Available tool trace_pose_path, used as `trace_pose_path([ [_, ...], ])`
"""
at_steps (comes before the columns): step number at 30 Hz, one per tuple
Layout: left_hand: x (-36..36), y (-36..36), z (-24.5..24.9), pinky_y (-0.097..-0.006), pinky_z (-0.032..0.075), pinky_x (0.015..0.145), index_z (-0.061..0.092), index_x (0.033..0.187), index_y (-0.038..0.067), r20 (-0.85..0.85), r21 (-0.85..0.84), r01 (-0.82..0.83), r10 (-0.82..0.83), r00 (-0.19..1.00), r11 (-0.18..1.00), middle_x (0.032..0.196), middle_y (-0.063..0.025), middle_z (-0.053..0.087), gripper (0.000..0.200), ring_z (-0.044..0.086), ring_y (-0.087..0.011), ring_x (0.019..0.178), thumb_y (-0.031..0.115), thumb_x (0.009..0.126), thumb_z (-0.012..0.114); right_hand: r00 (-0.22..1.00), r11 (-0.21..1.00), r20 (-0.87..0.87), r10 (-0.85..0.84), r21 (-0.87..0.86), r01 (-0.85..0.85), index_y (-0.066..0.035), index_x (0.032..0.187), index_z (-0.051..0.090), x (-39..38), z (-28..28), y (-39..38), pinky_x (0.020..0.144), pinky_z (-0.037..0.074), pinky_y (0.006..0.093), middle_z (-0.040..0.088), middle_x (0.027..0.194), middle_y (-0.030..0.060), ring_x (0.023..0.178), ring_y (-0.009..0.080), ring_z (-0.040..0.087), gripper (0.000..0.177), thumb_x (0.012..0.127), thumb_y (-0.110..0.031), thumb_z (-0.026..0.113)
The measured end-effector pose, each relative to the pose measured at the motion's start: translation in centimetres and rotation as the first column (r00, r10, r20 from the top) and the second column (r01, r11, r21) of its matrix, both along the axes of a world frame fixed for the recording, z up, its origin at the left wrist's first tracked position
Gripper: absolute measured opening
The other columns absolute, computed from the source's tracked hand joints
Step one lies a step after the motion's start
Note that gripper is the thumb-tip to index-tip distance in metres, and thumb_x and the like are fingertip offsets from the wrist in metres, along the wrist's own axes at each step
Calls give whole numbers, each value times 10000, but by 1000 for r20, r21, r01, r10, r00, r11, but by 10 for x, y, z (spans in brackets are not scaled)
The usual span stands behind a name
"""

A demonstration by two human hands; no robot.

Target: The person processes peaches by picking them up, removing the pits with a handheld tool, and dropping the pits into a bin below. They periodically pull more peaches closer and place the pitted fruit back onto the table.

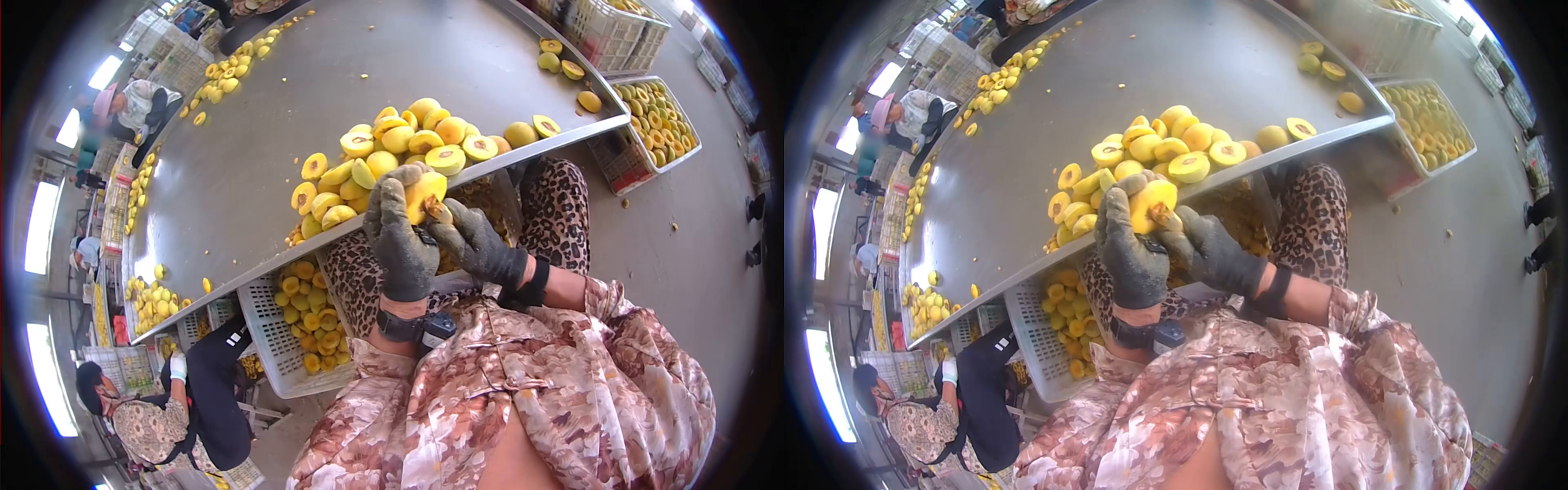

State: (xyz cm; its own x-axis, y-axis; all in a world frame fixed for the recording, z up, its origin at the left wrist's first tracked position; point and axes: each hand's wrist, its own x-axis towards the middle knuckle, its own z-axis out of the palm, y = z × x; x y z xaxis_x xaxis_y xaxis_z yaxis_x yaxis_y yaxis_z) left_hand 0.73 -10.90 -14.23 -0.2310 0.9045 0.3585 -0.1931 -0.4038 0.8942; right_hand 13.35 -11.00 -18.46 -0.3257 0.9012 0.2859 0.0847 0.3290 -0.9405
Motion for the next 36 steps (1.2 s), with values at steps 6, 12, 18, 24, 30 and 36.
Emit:
trace_pose_path([
  [6, -2, -8, 11, -333, 539, 855, 701, 916, -48, -123, 133, -83, 100, 987, 988, 935, -96, 708, 168, 669, -201, 906, 56, 982, 587, 899, 853, -381, 218, -373, -365, -52, 1074, 620, 4, 19, -19, 544, 437, 261, 603, 780, 0, 615, 103, 553, 309, 1048, -357, 580],
  [12, -8, -14, 20, -353, 543, 823, 698, 925, -25, -276, 226, -128, 189, 942, 966, 912, -121, 706, 157, 675, -238, 857, 83, 984, 601, 819, 613, -475, 321, -555, -562, -59, 1059, 633, 14, 32, -17, 542, 391, 225, 581, 791, -25, 620, 63, 496, 359, 1053, -412, 573],
  [18, -22, -21, 44, -330, 550, 791, 703, 852, -14, 167, -70, 190, -177, 970, 979, 856, -94, 721, 325, 668, -175, 811, 201, 1048, 557, 812, 746, -385, 440, -346, -568, -15, 1256, 590, 5, 32, -16, 816, 474, 277, 620, 1079, 6, 950, 105, 552, 399, 1062, -362, 562],
  [24, -53, -27, 32, -329, 575, 769, 698, 872, -6, 273, -74, 147, -121, 954, 986, 855, -112, 725, 381, 689, -184, 790, 288, 1066, 553, 789, 780, -139, 598, -123, -613, -10, 1441, 472, -22, 28, 6, 1010, 470, 375, 580, 1321, 88, 1196, 220, 573, 528, 1034, -321, 603],
  [30, -67, -39, 38, -394, 602, 704, 578, 853, 25, 207, -101, 51, -29, 978, 994, 847, -170, 685, 445, 696, -288, 770, 363, 1102, 430, 684, 658, 368, 630, 214, -722, -27, 1367, 528, -30, 32, 38, 971, 468, 424, 625, 1219, 149, 1105, 348, 603, 469, 1012, -321, 615],
  [36, -59, -33, 32, -376, 578, 791, 680, 869, -40, -268, 221, -173, 230, 936, 960, 903, -151, 725, 368, 695, -251, 819, 247, 1052, 539, 567, 585, -387, 727, -83, -807, -28, 1403, 550, -42, 21, 21, 1067, 445, 401, 604, 1334, 124, 1238, 245, 561, 462, 1047, -320, 593],
])
